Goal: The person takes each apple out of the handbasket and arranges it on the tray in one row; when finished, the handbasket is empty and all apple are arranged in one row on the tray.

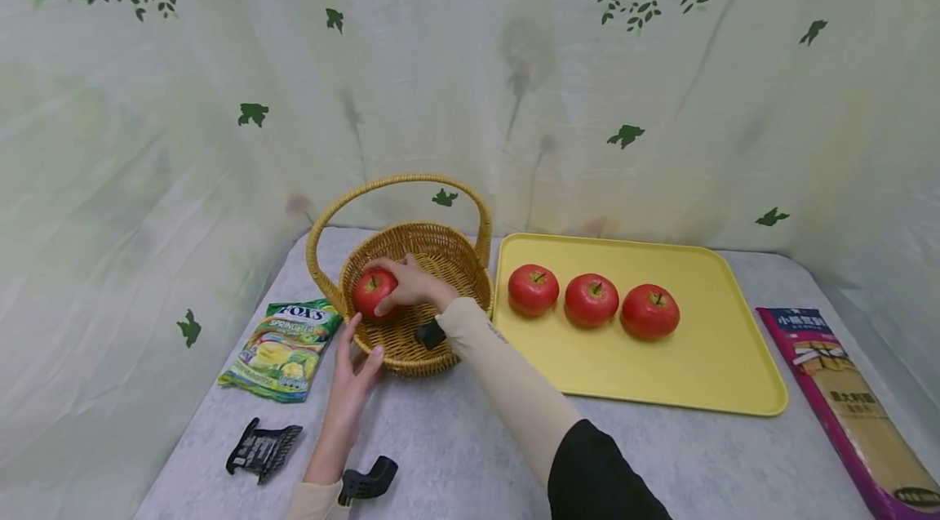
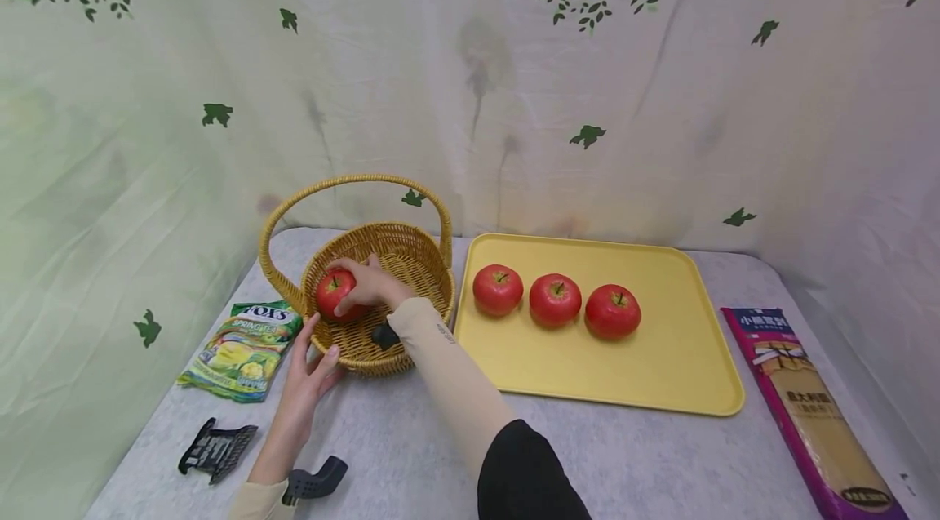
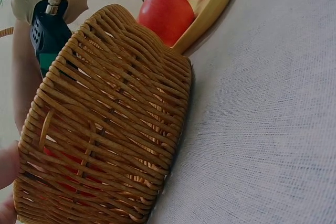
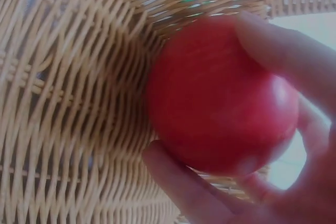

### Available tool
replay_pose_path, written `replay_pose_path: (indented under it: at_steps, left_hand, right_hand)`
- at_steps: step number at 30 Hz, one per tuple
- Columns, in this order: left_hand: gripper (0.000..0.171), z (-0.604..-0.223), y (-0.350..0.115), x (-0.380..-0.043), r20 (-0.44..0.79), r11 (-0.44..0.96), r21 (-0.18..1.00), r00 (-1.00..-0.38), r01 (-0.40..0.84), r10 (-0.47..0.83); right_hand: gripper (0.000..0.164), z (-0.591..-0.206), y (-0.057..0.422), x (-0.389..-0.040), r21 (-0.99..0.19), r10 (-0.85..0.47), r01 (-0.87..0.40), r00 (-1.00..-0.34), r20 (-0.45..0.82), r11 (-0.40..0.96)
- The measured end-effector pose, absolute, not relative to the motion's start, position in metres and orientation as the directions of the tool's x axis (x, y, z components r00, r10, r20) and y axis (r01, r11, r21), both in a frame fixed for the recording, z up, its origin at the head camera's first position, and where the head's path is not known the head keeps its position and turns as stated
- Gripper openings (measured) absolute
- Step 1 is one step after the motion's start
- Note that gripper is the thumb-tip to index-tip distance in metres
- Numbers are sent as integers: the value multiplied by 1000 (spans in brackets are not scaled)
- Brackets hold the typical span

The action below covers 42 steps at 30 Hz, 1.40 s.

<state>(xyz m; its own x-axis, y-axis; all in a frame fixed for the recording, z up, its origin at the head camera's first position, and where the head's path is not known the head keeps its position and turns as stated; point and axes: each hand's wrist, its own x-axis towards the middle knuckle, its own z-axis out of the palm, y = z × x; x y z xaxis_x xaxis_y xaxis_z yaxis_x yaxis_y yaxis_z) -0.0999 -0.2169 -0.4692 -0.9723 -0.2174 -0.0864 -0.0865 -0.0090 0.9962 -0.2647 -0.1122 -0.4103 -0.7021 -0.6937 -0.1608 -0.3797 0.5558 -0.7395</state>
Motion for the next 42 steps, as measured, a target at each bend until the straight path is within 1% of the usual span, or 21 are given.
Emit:
replay_pose_path:
  at_steps: [6, 13, 19, 21, 25, 30, 34, 36, 42]
  left_hand:
    - [67, -470, -216, -101, -90, -6, 996, -973, -91, -212]
    - [68, -471, -215, -103, -80, -6, 997, -974, -81, -212]
    - [66, -472, -213, -103, -78, -15, 997, -973, -77, -216]
    - [66, -472, -213, -103, -73, -19, 997, -974, -70, -214]
    - [66, -472, -213, -103, -62, -16, 998, -976, -60, -207]
    - [67, -472, -214, -102, -59, -13, 998, -979, -57, -196]
    - [67, -472, -214, -102, -61, -14, 998, -979, -59, -196]
    - [67, -473, -215, -101, -60, -14, 998, -979, -59, -195]
    - [67, -472, -215, -100, -60, -11, 998, -978, -59, -202]
  right_hand:
    - [75, -401, -93, -268, -775, -716, -403, -692, -91, 487]
    - [73, -391, -54, -270, -817, -761, -426, -648, -25, 389]
    - [75, -384, -4, -262, -906, -802, -337, -597, -4, 255]
    - [75, -382, 15, -260, -918, -801, -315, -599, -5, 242]
    - [75, -378, 55, -255, -919, -770, -293, -637, -16, 262]
    - [75, -383, 109, -250, -916, -699, -255, -714, -37, 309]
    - [76, -389, 157, -244, -901, -607, -213, -792, -68, 378]
    - [76, -391, 180, -241, -904, -555, -165, -827, -91, 394]
    - [80, -392, 244, -228, -904, -412, -91, -906, -100, 419]
